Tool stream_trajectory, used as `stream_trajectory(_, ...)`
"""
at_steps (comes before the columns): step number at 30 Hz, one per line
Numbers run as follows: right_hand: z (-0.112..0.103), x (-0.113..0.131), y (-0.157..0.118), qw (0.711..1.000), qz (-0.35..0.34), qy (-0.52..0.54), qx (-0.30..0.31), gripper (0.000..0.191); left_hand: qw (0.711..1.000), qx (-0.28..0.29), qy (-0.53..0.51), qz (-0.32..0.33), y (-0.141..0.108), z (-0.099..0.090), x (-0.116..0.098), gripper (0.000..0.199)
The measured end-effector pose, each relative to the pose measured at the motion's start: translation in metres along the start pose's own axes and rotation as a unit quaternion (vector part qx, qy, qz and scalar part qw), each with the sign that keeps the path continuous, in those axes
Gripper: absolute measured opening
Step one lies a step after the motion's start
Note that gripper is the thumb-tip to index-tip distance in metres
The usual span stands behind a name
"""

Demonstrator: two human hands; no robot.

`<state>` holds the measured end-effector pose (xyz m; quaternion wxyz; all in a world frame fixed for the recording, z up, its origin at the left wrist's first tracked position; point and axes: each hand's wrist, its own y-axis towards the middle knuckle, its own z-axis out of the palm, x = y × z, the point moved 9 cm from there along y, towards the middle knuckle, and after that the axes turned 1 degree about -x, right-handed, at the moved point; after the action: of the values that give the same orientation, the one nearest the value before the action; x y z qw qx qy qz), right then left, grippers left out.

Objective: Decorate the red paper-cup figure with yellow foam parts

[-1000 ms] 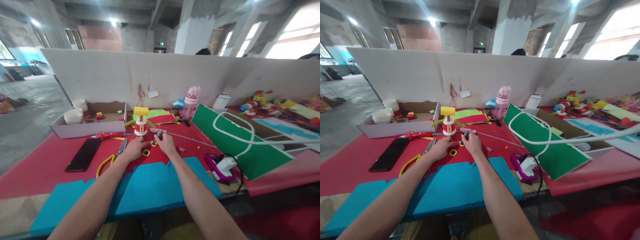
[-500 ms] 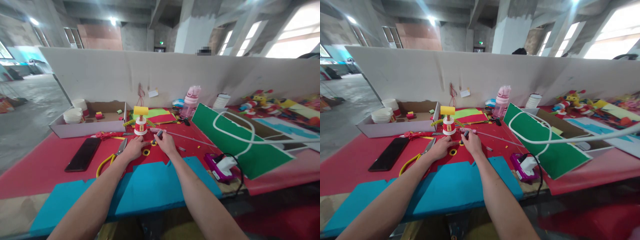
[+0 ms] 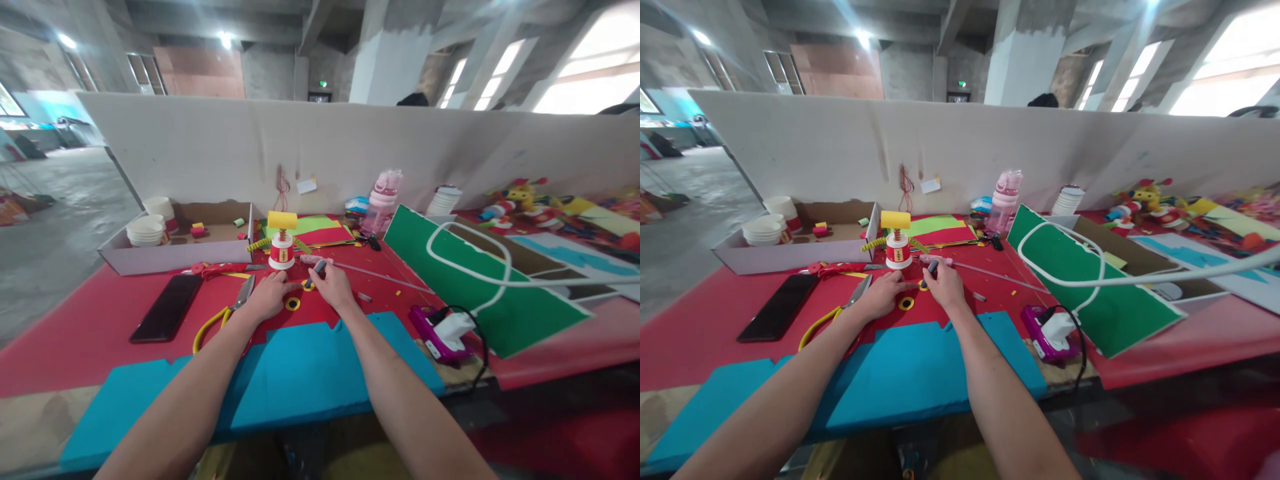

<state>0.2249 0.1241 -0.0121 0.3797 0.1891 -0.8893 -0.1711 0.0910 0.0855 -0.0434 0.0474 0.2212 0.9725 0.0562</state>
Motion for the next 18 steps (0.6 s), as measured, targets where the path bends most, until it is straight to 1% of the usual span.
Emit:
stream_trajectory(6,-0.001,0.001,0.000,1.000,-0.021,0.007,-0.008,0.017,1.000,0.003,0.001,-0.001,0.000,0.000,0.000,0.060)
stream_trajectory(12,-0.001,-0.008,0.000,0.999,0.005,-0.035,-0.018,0.020,1.000,0.004,-0.001,0.001,0.000,-0.001,-0.001,0.058)
stream_trajectory(18,-0.002,-0.005,0.000,0.999,0.010,-0.046,-0.001,0.020,1.000,0.010,0.006,0.000,0.000,-0.002,-0.001,0.057)
